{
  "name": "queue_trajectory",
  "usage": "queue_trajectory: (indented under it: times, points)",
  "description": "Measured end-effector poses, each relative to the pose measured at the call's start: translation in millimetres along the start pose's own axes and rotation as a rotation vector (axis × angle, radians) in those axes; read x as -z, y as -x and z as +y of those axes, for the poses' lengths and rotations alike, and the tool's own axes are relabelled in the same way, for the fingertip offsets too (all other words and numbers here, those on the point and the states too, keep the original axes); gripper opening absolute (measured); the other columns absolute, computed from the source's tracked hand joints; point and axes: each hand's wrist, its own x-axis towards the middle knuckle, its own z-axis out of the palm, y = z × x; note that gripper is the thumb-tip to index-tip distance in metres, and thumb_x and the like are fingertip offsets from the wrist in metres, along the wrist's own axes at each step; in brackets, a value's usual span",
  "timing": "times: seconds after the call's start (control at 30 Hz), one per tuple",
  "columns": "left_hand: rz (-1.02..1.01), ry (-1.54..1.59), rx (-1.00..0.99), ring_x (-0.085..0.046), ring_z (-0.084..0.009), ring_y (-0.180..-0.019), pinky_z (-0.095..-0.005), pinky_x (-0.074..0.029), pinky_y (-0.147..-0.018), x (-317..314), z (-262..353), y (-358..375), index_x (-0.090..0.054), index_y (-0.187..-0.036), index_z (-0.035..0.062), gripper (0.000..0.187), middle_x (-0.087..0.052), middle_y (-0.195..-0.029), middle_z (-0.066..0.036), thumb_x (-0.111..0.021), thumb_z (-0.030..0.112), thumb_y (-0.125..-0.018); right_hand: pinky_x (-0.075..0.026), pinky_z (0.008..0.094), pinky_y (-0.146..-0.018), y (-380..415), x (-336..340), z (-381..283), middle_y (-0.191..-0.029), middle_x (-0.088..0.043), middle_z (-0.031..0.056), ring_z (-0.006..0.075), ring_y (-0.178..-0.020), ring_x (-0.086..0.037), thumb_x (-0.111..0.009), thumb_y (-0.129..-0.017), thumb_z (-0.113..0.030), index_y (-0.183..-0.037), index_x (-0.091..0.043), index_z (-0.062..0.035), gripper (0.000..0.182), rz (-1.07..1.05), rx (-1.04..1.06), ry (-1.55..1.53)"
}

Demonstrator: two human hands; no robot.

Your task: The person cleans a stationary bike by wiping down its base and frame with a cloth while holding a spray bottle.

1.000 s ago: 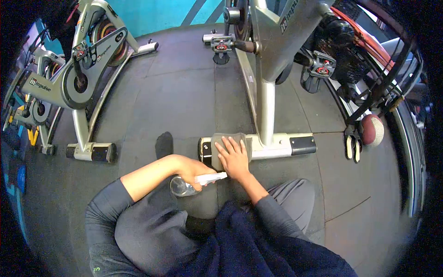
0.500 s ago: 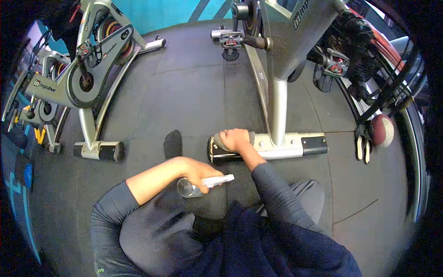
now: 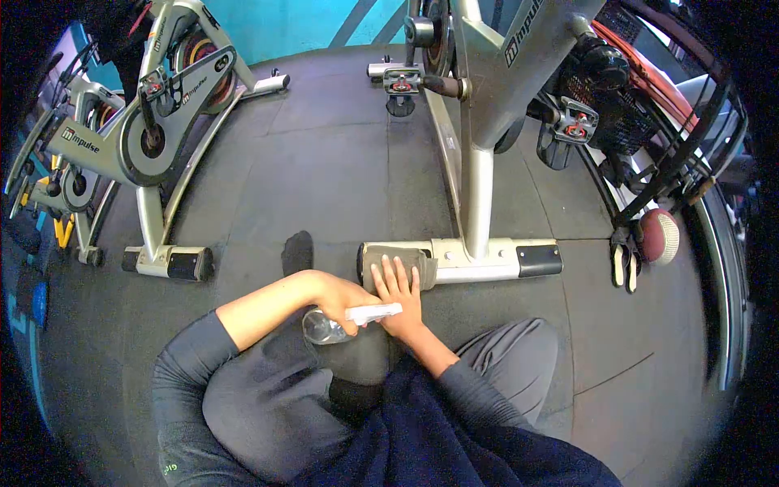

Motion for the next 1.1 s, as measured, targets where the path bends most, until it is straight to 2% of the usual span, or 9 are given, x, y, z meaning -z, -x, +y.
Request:
queue_trajectory:
  times: [0.2,0.27,0.3,0.33,0.4,0.43,0.6,0.87,1.1]
  points:
    - [0.040,-0.012,-0.009,-0.058,-0.0238,-0.100,-0.0359,-0.047,-0.086,-4.7,5.3,13.5,-0.043,-0.124,0.0031,0.056,-0.060,-0.106,-0.011,-0.069,0.019,-0.076,-0.012,0.0595,-0.107,-60.0,-25.0,0.3,-0.143,-0.037,0.0087,0.0271,-0.134,-0.030,-0.043,-0.088,-0.051,-0.137,-0.042,-0.0182,0.059,0.098,0.030,0.050]
    - [0.061,0.050,0.004,-0.058,-0.0238,-0.100,-0.0356,-0.047,-0.086,-9.2,2.6,18.1,-0.044,-0.123,0.0032,0.055,-0.060,-0.106,-0.011,-0.069,0.019,-0.076,-0.016,0.0592,-0.106,-85.7,-11.2,-2.6,-0.137,-0.045,0.0088,0.0262,-0.128,-0.037,-0.038,-0.090,-0.052,-0.131,-0.049,-0.0168,0.055,-0.147,-0.061,-0.029]
    - [0.065,0.056,-0.004,-0.058,-0.0236,-0.100,-0.0354,-0.047,-0.085,-10.6,0.5,20.0,-0.044,-0.122,0.0033,0.055,-0.060,-0.106,-0.011,-0.069,0.019,-0.076,-0.025,0.0591,-0.101,-96.7,-8.7,-1.9,-0.124,-0.056,0.0088,0.0268,-0.117,-0.049,-0.038,-0.090,-0.050,-0.122,-0.056,-0.0143,0.051,-0.169,-0.065,-0.011]
    - [0.069,0.060,-0.013,-0.058,-0.0234,-0.100,-0.0353,-0.047,-0.085,-12.0,-2.1,22.2,-0.044,-0.122,0.0034,0.054,-0.060,-0.106,-0.011,-0.069,0.019,-0.076,-0.025,0.0591,-0.101,-109.0,-6.7,0.7,-0.124,-0.056,0.0088,0.0268,-0.117,-0.049,-0.038,-0.090,-0.050,-0.122,-0.056,-0.0143,0.051,-0.168,-0.060,-0.017]
    - [0.071,0.058,0.011,-0.058,-0.0230,-0.100,-0.0356,-0.047,-0.085,-14.3,-6.1,28.1,-0.044,-0.123,0.0046,0.055,-0.060,-0.108,-0.010,-0.069,0.019,-0.076,-0.033,0.0591,-0.095,-130.2,-5.7,7.1,-0.112,-0.063,0.0102,0.0285,-0.109,-0.056,-0.040,-0.088,-0.050,-0.119,-0.060,-0.0157,0.051,-0.496,-0.174,-0.078]
    - [0.080,0.079,0.029,-0.058,-0.0231,-0.100,-0.0358,-0.047,-0.085,-14.8,-4.8,30.6,-0.044,-0.124,0.0052,0.055,-0.060,-0.108,-0.010,-0.069,0.019,-0.076,-0.039,0.0570,-0.089,-135.4,-9.8,8.7,-0.103,-0.067,0.0107,0.0298,-0.101,-0.061,-0.043,-0.085,-0.048,-0.108,-0.066,-0.0144,0.047,-0.473,-0.207,-0.077]
    - [0.090,0.131,0.094,-0.058,-0.0227,-0.101,-0.0354,-0.047,-0.086,-18.3,-3.1,36.2,-0.044,-0.125,0.0067,0.056,-0.059,-0.111,-0.010,-0.069,0.020,-0.076,-0.040,0.0548,-0.088,-147.3,-15.1,4.5,-0.104,-0.067,0.0111,0.0305,-0.101,-0.061,-0.044,-0.083,-0.043,-0.097,-0.068,-0.0130,0.041,-0.575,-0.309,-0.061]
    - [0.071,0.092,0.067,-0.057,-0.0210,-0.103,-0.0346,-0.047,-0.087,-15.2,-7.2,31.6,-0.043,-0.125,0.0047,0.056,-0.059,-0.111,-0.010,-0.068,0.020,-0.077,-0.036,0.0531,-0.091,-121.8,-12.2,4.4,-0.104,-0.061,0.0028,0.0221,-0.107,-0.052,-0.049,-0.079,-0.041,-0.091,-0.070,-0.0206,0.033,-0.440,0.344,0.047]
    - [0.091,0.077,0.006,-0.058,-0.0205,-0.100,-0.0347,-0.047,-0.086,-14.4,-12.7,22.4,-0.044,-0.125,0.0050,0.056,-0.060,-0.107,-0.009,-0.068,0.020,-0.076,-0.026,0.0444,-0.106,-90.0,-49.0,0.3,-0.092,-0.065,-0.0004,0.0191,-0.104,-0.052,-0.058,-0.071,-0.040,-0.079,-0.072,-0.0161,0.028,-0.238,0.601,0.064]
